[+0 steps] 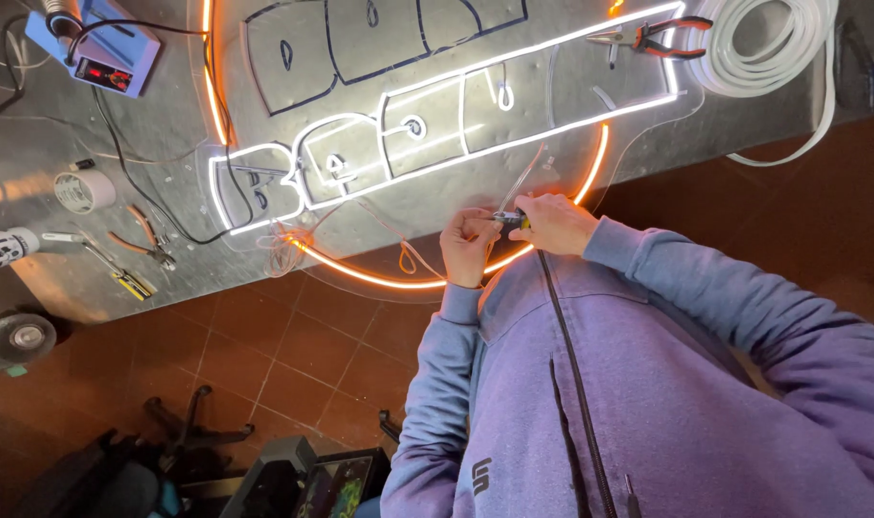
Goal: Cutting and assembling LED neon strips onto a layout to create a sign.
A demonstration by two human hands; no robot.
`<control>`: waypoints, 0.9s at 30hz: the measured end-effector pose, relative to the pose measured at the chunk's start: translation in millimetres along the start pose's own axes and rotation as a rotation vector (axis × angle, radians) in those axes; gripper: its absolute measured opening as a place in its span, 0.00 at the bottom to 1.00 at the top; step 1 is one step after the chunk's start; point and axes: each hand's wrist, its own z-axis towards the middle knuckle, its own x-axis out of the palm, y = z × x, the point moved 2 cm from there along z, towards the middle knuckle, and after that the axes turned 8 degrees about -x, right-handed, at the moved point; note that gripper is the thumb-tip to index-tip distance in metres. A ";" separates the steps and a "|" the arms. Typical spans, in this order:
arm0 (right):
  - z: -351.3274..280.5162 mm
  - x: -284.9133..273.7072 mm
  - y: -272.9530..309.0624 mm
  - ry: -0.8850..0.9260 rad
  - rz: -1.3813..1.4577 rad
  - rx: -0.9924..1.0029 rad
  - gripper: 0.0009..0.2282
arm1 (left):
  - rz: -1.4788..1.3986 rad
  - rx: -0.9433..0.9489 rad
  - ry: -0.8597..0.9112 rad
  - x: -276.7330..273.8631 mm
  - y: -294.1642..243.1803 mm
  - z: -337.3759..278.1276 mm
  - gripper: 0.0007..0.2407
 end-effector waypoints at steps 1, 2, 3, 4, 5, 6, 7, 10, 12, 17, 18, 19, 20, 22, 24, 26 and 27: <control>-1.7 -2.4 2.9 -0.002 0.000 0.002 0.15 | 0.000 0.001 0.003 0.4 -4.0 -1.1 0.09; -3.5 -4.3 5.3 0.003 0.038 0.037 0.15 | 0.065 0.038 0.043 1.5 -8.5 -3.0 0.09; -5.1 -6.1 8.0 0.008 0.076 0.073 0.14 | 0.129 0.076 0.083 2.4 -13.0 -4.9 0.10; -5.2 -5.4 7.8 0.008 0.076 0.073 0.14 | 0.128 0.076 0.082 3.4 -16.3 -6.8 0.10; -5.3 -4.7 7.5 0.003 0.097 0.078 0.15 | 0.147 0.078 0.110 5.0 -19.6 -8.7 0.09; -5.5 -4.0 7.0 -0.003 0.118 0.083 0.15 | 0.165 0.080 0.137 6.9 -22.7 -10.6 0.08; -6.7 -6.2 8.6 -0.004 0.117 0.083 0.15 | 0.165 0.080 0.137 7.3 -22.5 -11.3 0.08; -9.5 -9.2 11.1 0.004 0.115 0.091 0.16 | 0.114 0.071 0.204 9.3 -22.0 -13.7 0.07; -9.5 -8.0 9.5 0.014 0.101 0.098 0.18 | 0.103 0.084 0.223 10.3 -22.6 -14.4 0.07; -15.0 -18.4 22.1 0.004 0.094 0.076 0.17 | 0.101 0.076 0.151 15.3 -17.4 -13.2 0.04; -15.7 -19.2 22.3 0.013 0.093 0.086 0.16 | 0.106 0.081 0.133 16.5 -15.8 -12.7 0.03; -15.7 -18.3 21.1 0.012 0.093 0.087 0.16 | 0.106 0.081 0.134 17.5 -17.6 -14.3 0.03; -15.3 -17.5 19.8 0.013 0.083 0.098 0.16 | 0.115 0.084 0.119 17.9 -19.6 -15.6 0.03; -16.3 -17.6 19.5 0.013 0.073 0.110 0.16 | 0.125 0.089 0.104 19.0 -20.4 -16.5 0.03; -18.9 -19.5 21.4 0.006 0.045 0.102 0.16 | 0.166 0.116 0.075 19.8 -18.1 -15.6 0.02; -19.1 -16.7 18.4 -0.010 0.011 0.082 0.15 | 0.198 0.153 0.054 19.3 -22.6 -18.4 0.02; -19.1 -15.5 17.0 -0.025 -0.024 0.062 0.15 | 0.229 0.191 0.033 19.1 -25.1 -19.9 0.02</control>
